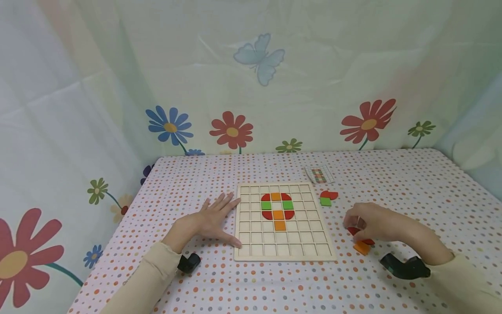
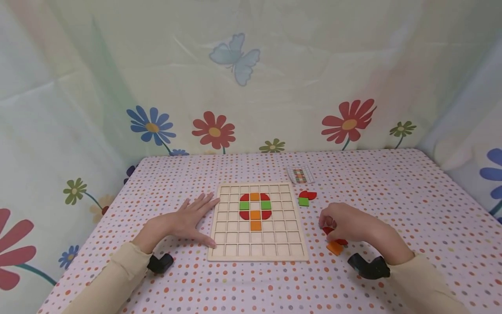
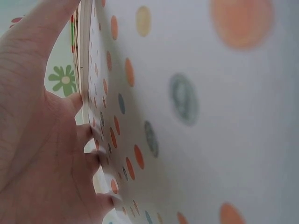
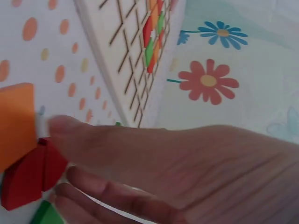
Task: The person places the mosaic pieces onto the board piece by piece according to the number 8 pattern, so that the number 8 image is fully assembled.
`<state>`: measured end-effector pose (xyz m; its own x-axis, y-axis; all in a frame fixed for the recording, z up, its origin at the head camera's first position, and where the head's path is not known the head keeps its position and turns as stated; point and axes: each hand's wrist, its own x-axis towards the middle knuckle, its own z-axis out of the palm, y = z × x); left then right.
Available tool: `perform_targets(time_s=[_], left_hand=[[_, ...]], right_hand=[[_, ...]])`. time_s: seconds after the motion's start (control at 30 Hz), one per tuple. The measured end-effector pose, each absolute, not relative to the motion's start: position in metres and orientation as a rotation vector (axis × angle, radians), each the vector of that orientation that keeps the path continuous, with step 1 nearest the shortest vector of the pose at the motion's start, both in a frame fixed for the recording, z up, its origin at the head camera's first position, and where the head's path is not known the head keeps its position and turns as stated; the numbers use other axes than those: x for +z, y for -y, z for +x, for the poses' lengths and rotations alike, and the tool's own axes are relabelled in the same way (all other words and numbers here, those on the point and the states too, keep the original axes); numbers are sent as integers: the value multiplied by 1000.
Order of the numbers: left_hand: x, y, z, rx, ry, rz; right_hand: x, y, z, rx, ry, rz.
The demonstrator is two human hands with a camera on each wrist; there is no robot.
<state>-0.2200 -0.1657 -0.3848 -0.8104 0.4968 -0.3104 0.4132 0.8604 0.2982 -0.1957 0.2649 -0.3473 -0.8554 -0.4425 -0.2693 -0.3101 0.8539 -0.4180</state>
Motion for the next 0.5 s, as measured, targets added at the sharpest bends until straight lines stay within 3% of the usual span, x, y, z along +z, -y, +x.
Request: perform_targets(time_s=[0.5], left_hand=[[-384,164,-220,304,-2638,656]], right_hand=[[-352,-265,-199,-574,-2693,-504]])
